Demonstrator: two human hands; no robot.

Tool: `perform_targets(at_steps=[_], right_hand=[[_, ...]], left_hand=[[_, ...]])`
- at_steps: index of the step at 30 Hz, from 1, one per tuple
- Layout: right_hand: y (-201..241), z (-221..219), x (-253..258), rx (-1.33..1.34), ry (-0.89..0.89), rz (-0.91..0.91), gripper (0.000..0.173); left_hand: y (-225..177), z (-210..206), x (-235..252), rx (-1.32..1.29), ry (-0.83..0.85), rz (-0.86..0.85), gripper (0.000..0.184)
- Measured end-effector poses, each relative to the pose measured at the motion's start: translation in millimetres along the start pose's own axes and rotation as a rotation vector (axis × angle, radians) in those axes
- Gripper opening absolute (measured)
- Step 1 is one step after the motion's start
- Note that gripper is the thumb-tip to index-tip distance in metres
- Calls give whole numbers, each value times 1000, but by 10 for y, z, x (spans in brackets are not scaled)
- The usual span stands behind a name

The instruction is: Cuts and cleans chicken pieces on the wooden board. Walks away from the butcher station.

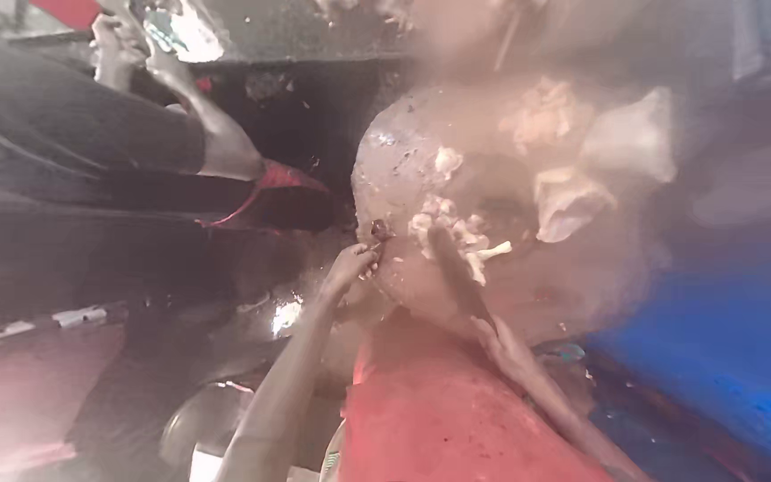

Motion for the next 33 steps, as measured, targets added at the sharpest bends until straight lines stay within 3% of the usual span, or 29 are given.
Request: perform_targets(at_steps=[3, 8, 11, 14, 17, 18, 20, 22, 24, 28, 29, 31, 33], right_hand=[[477, -87, 285, -57, 48, 149, 53], [1281, -407, 737, -347, 117, 171, 59], [1355, -472, 835, -557, 239, 81, 58], [1090, -303, 734, -394, 201, 27, 54], [707, -246, 290, -230, -73, 5, 55], [592, -206, 136, -211, -135, -14, 55], [350, -64, -160, -253, -119, -70, 51], [132, 102, -387, -435, 23, -104, 50], [-49, 145, -483, -622, 101, -109, 50], [-142, 34, -536, -629, 67, -134, 49], [-175, 17, -536, -618, 54, -127, 49], [-215, 17, -529, -580, 42, -98, 49], [-165, 41, -474, -537, 63, -50, 51]], left_hand=[[321, 54, -160, -54, -89, 32, 24], [503, 145, -100, 146, -148, -65, 26], [549, 222, -58, 261, -125, -73, 29], [538, 378, -31, 204, -58, -144, 26], [270, 428, -23, 134, 48, -328, 24], [140, 394, 48, 144, 65, -386, 34], [-116, 258, 303, 347, 43, -421, 68], [-366, -18, 533, 558, -5, -413, 81], [-623, -363, 641, 665, -10, -499, 66], [-1237, -675, 580, 597, 412, -586, 44], [-1395, -651, 678, 556, 431, -611, 36], [-1673, -625, 970, 502, 208, -604, 38], [-1884, -691, 1299, 550, -1, -543, 53]])
Point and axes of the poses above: each hand's wrist, its own x-axis towards the middle knuckle, its own z-axis out of the back of the hand, y = z × x, the point moved 1 cm from there along x, towards the middle knuckle, and after that the axes turned 2 degrees about -y, right-handed, at the moved point
